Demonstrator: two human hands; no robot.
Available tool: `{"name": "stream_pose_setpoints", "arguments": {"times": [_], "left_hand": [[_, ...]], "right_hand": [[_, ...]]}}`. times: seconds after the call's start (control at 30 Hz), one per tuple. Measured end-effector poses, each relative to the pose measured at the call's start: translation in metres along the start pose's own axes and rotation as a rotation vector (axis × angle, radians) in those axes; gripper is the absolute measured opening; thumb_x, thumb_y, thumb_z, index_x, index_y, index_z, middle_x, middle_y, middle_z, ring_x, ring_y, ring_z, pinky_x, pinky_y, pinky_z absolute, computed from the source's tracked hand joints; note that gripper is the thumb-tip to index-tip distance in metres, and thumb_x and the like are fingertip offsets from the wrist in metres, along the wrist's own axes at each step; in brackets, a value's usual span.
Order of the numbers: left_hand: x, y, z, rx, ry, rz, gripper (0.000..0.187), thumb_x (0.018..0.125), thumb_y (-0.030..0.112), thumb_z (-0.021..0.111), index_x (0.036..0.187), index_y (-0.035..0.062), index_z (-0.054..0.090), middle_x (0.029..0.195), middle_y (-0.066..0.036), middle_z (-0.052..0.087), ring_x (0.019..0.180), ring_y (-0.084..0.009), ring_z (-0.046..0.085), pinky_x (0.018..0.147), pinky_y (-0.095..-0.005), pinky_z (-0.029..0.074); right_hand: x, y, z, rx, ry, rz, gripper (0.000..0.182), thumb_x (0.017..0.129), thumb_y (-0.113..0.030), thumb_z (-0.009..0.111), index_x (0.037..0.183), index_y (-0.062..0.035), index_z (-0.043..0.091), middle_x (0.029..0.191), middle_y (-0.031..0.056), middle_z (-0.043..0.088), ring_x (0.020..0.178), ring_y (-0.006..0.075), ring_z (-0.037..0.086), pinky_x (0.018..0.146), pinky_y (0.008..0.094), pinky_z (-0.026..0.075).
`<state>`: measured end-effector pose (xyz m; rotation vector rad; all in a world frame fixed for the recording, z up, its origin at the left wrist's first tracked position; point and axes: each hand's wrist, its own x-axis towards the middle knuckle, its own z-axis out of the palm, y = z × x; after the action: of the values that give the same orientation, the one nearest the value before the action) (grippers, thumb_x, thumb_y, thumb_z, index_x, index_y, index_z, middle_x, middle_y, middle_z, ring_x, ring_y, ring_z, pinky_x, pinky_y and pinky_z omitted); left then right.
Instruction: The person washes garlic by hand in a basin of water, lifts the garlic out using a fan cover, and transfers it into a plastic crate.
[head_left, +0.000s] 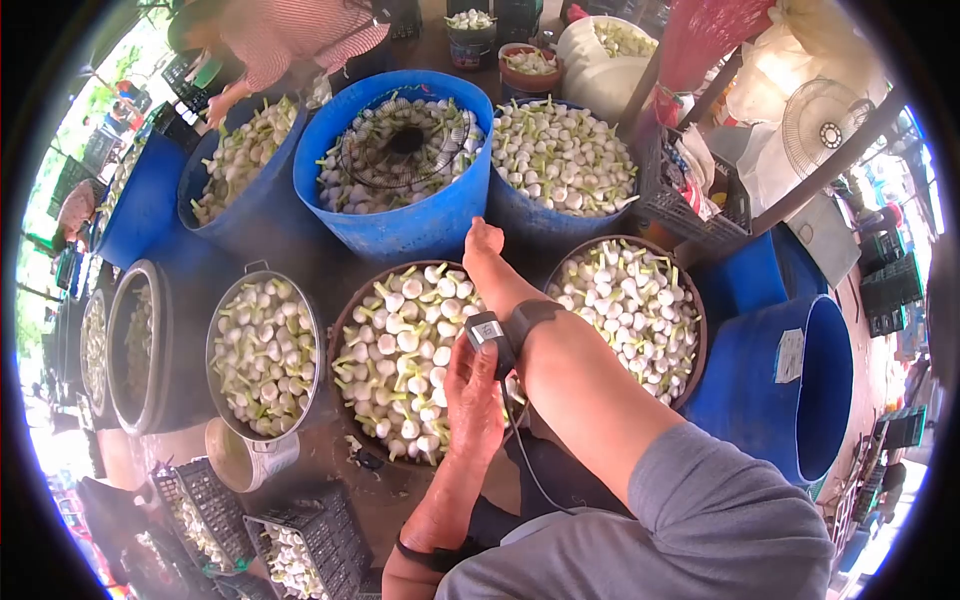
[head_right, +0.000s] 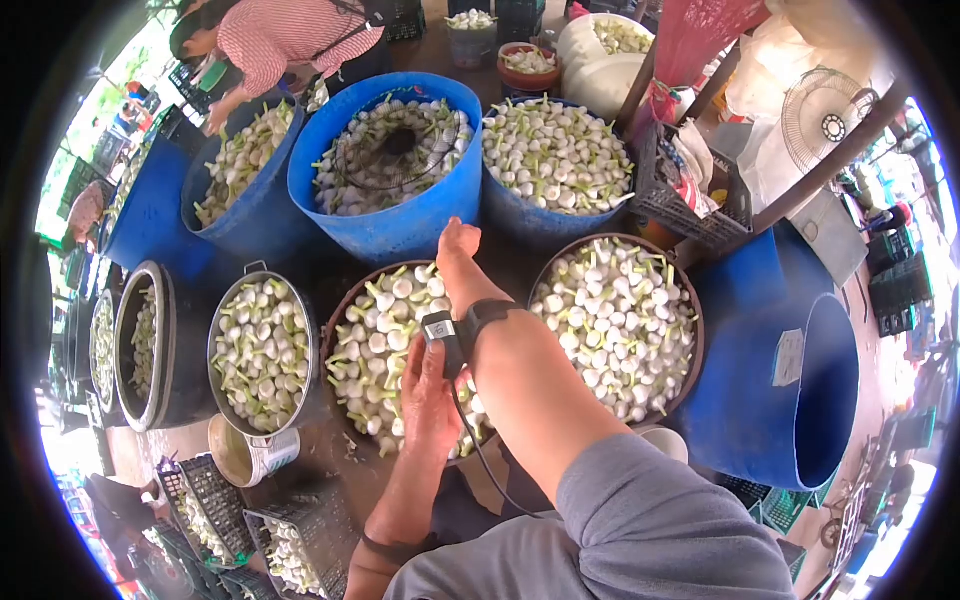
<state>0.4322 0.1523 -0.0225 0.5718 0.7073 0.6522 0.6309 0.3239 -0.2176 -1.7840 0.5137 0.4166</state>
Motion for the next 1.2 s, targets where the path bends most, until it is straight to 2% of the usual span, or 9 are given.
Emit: {"name": "stream_pose_setpoints", "arguments": {"times": [0.33,0.5,0.63,0.7,0.83,0.93,1.07,1.13,1.2], "left_hand": [[-0.012,-0.010,0.028,-0.137,-0.055,-0.142,0.073,0.078,-0.008,0.061,0.136,0.0074,0.022,0.115,-0.003,0.045,0.105,-0.0155,0.048,0.090,-0.0268,0.041],[-0.009,-0.021,0.030,-0.053,-0.060,-0.116,0.047,0.091,0.044,0.046,0.125,0.0120,0.041,0.122,0.001,0.047,0.115,-0.0136,0.038,0.095,-0.0318,0.030],[-0.005,-0.012,0.039,-0.186,-0.128,-0.215,0.047,0.091,0.052,0.041,0.116,0.0124,0.051,0.107,0.001,0.057,0.102,-0.0138,0.049,0.094,-0.0314,0.034],[0.006,-0.017,0.027,-0.317,-0.257,-0.260,0.055,0.090,0.057,0.037,0.110,0.0087,0.056,0.098,-0.005,0.064,0.083,-0.0127,0.061,0.071,-0.0272,0.048],[-0.038,0.003,0.082,-0.180,0.048,-0.235,0.048,0.091,0.054,0.038,0.097,0.0105,0.058,0.080,-0.003,0.064,0.065,-0.0082,0.059,0.052,-0.0200,0.044],[-0.037,-0.035,0.036,-0.168,-0.047,-0.350,0.056,0.089,0.059,0.033,0.105,0.0104,0.056,0.082,-0.002,0.062,0.077,-0.0149,0.054,0.078,-0.0373,0.040],[-0.021,-0.011,0.015,0.454,0.196,-0.177,0.044,0.092,0.043,0.039,0.122,0.0107,0.045,0.119,-0.006,0.050,0.105,-0.0133,0.047,0.088,-0.0408,0.034],[-0.028,0.001,0.038,0.427,0.003,0.053,0.038,0.091,0.022,0.047,0.125,0.0061,0.044,0.111,-0.005,0.053,0.102,-0.0165,0.050,0.092,-0.0341,0.036],[-0.021,-0.004,0.049,0.990,-0.111,0.323,0.032,0.084,0.025,0.062,0.107,0.0026,0.059,0.106,-0.009,0.057,0.096,-0.0157,0.054,0.080,-0.0294,0.044]], "right_hand": [[0.057,-0.025,0.017,0.497,-0.428,0.326,0.007,0.081,-0.009,0.054,0.074,-0.0054,0.056,0.069,0.0082,0.060,0.059,0.0202,0.059,0.051,0.0348,0.045],[0.033,-0.083,-0.010,0.414,-0.349,0.313,0.010,0.082,-0.009,0.052,0.074,-0.0084,0.057,0.069,0.0042,0.060,0.059,0.0156,0.056,0.053,0.0306,0.042],[0.022,-0.089,-0.024,0.617,-0.481,0.311,0.005,0.081,-0.010,0.053,0.083,-0.0073,0.056,0.076,0.0059,0.060,0.064,0.0172,0.056,0.055,0.0326,0.044],[0.033,-0.090,-0.009,0.620,-0.453,0.360,0.007,0.082,-0.012,0.051,0.085,-0.0070,0.056,0.074,0.0054,0.059,0.062,0.0172,0.054,0.054,0.0321,0.044],[-0.004,-0.092,-0.037,-0.449,0.003,-0.835,0.017,0.082,-0.021,0.049,0.085,-0.0083,0.060,0.087,0.0136,0.065,0.077,0.0298,0.063,0.062,0.0451,0.049],[-0.039,-0.080,-0.056,-0.790,-0.412,-1.628,0.024,0.088,-0.017,0.037,0.089,-0.0084,0.060,0.087,0.0121,0.064,0.085,0.0327,0.061,0.085,0.0515,0.038],[-0.030,-0.008,-0.061,-1.288,-0.490,-2.127,0.014,0.077,-0.017,0.050,0.072,-0.0131,0.062,0.068,0.0047,0.061,0.074,0.0239,0.059,0.086,0.0504,0.036],[-0.019,0.020,-0.069,-1.154,-0.356,-2.290,0.006,0.066,-0.016,0.056,0.063,-0.0117,0.061,0.055,0.0046,0.054,0.057,0.0225,0.052,0.073,0.0469,0.039],[0.013,0.068,-0.065,-1.681,-0.397,-2.278,0.012,0.068,-0.009,0.057,0.057,-0.0102,0.060,0.048,0.0041,0.048,0.049,0.0220,0.048,0.063,0.0480,0.035]]}}
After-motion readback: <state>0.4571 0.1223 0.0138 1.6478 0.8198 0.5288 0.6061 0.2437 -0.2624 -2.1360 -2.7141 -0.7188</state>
